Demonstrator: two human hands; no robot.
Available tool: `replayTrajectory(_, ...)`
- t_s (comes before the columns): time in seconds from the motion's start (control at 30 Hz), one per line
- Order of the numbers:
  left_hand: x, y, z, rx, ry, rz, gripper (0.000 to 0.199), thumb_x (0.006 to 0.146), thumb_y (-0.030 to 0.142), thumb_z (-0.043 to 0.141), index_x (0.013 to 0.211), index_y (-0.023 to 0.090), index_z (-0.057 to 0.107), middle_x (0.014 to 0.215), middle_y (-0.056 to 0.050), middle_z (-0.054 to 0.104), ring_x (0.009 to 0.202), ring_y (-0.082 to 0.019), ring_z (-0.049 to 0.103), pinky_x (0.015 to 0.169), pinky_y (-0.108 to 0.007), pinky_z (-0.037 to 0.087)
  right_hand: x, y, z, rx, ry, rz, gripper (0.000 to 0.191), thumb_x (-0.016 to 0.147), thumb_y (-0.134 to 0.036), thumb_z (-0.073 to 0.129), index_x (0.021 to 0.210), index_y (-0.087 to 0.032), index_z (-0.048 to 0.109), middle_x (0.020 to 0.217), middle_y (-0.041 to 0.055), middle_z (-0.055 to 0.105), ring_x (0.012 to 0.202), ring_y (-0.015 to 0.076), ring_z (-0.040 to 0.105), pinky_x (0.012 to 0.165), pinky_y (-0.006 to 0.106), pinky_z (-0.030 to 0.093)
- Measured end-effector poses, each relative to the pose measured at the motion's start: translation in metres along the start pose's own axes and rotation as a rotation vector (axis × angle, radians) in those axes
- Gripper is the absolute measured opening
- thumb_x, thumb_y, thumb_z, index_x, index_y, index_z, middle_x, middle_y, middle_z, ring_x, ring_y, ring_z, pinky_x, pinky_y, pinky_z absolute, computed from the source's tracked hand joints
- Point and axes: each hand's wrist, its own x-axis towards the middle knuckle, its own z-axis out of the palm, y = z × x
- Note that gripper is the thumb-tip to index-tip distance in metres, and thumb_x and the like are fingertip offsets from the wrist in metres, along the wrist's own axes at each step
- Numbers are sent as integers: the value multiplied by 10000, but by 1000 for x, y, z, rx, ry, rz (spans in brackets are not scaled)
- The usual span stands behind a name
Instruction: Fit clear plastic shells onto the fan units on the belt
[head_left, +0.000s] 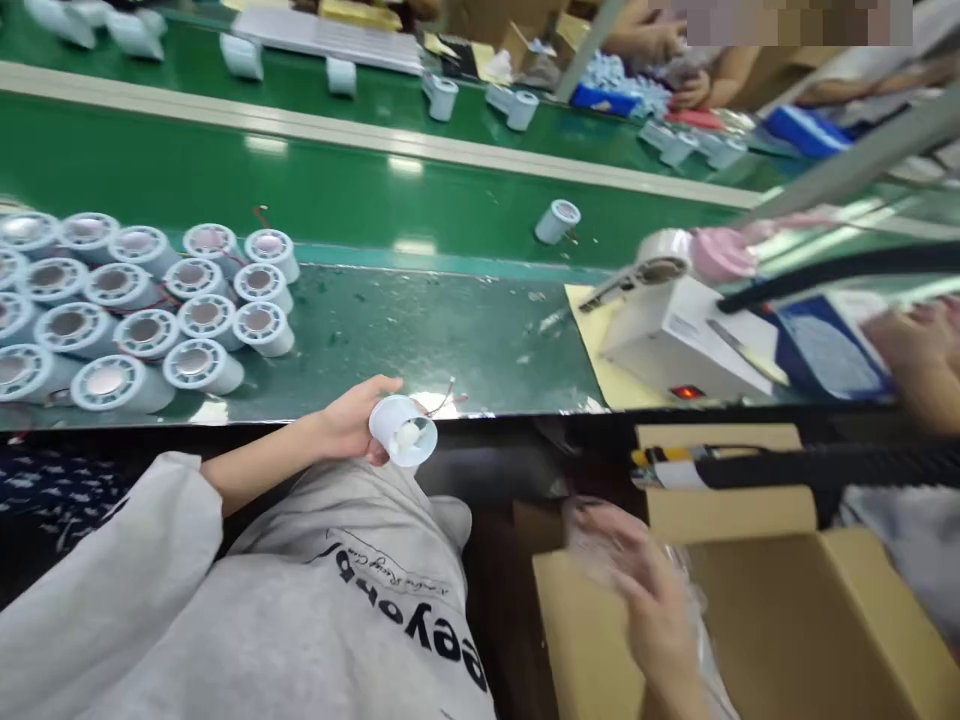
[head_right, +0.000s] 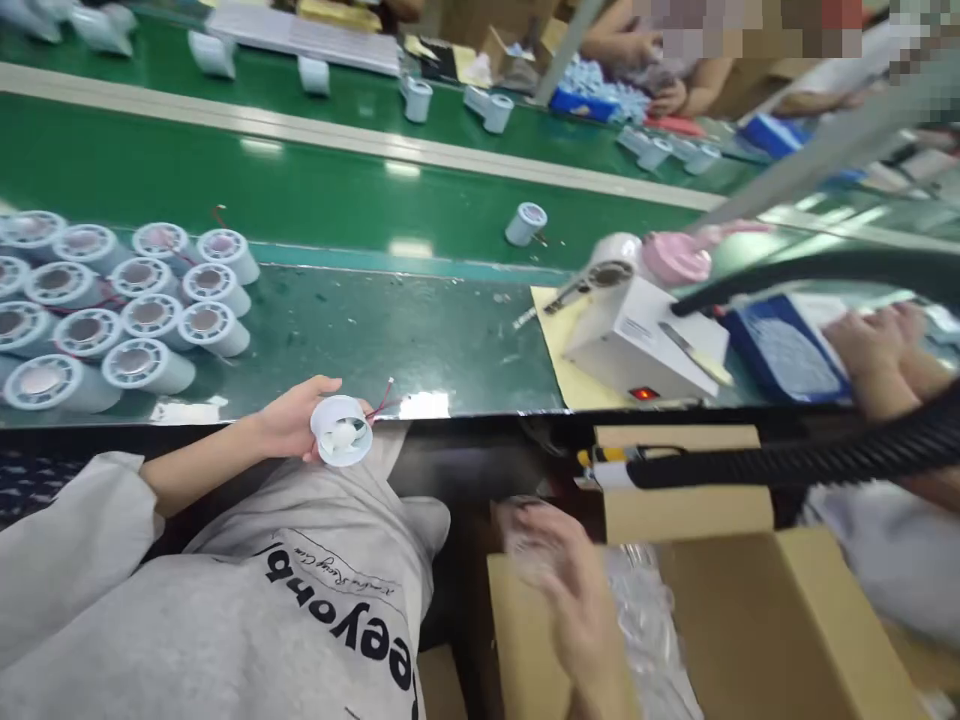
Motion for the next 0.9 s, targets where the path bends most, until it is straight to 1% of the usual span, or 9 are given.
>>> replayTrajectory(0.13, 29, -4, 14, 242, -47, -118, 517, 800, 624, 661, 970, 136, 641, 641, -3, 600, 418, -90, 432, 337, -191, 235, 37, -36, 63, -377, -101, -309, 509, 910, -227, 594, 1416, -281, 610, 1292, 139, 574, 1142, 301, 630, 915, 420, 597)
replayTrajectory(0.2, 30, -3, 21, 431, -101, -95, 468, 782, 577, 704, 953, 145, 646, 672, 16, 582, 451, -76, 412, 365, -194, 240, 57, -47, 81, -565, -74, -340, 549, 880, -133, 590, 1402, -299, 626, 1320, 140, 572, 1152, 317, 606, 903, 436, 594)
replayTrajectory(0.27, 25, 0, 25, 674, -132, 12, 381, 802, 516, 691, 935, 161, 660, 747, 12, 607, 542, -89, 471, 442, -200, 323, 69, -50, 89, -631, -85, -299, 501, 847, -56, 575, 1281, -276, 699, 1356, 142, 580, 1167, 332, 590, 877, 445, 595)
replayTrajectory(0.33, 17, 3, 28, 922, -108, 208, 288, 833, 438, 664, 952, 176, 681, 887, -7, 666, 734, -131, 580, 620, -221, 440, 73, -48, 91, -520, -159, -240, 384, 837, -36, 573, 1116, -241, 738, 1367, 137, 589, 1154, 317, 608, 843, 425, 605)
replayTrajectory(0.43, 7, 2, 28, 1147, 18, 463, 295, 841, 387, 685, 1058, 188, 696, 1064, -41, 697, 967, -198, 625, 875, -311, 480, 71, -46, 92, -167, -275, -132, 68, 894, -216, 666, 938, -222, 718, 1306, 122, 616, 1118, 285, 655, 828, 393, 614)
replayTrajectory(0.53, 6, -8, 21, 1173, 109, 581, 522, 760, 449, 818, 1209, 216, 691, 1142, -72, 684, 1032, -235, 634, 961, -390, 490, 70, -49, 95, 106, -217, -1, 226, 957, -378, 637, 818, -215, 708, 1192, 112, 668, 1076, 265, 689, 856, 385, 606)
replayTrajectory(0.63, 12, -18, 11, 1186, 71, 687, 576, 729, 491, 857, 1231, 243, 720, 1295, -117, 634, 1189, -285, 614, 1063, -471, 474, 73, -51, 98, 274, -106, 115, 323, 966, -365, 625, 698, -212, 722, 1071, 96, 723, 990, 237, 722, 816, 349, 604)
replayTrajectory(0.77, 16, -22, 5, 1153, -25, 703, 604, 746, 416, 857, 1294, 225, 692, 1456, -152, 583, 1349, -331, 560, 1143, -518, 438, 80, -46, 96, 490, -28, 244, 299, 870, -418, 768, 636, -233, 757, 995, 70, 777, 990, 254, 747, 838, 371, 623)
replayTrajectory(0.9, 12, -22, 12, 862, -54, 572, 672, 751, 314, 842, 1375, 210, 615, 1378, -143, 648, 1206, -284, 663, 1009, -437, 547, 79, -39, 92, 616, -95, 180, 236, 796, -498, 846, 850, -269, 826, 1190, 77, 775, 1145, 316, 724, 941, 479, 624)
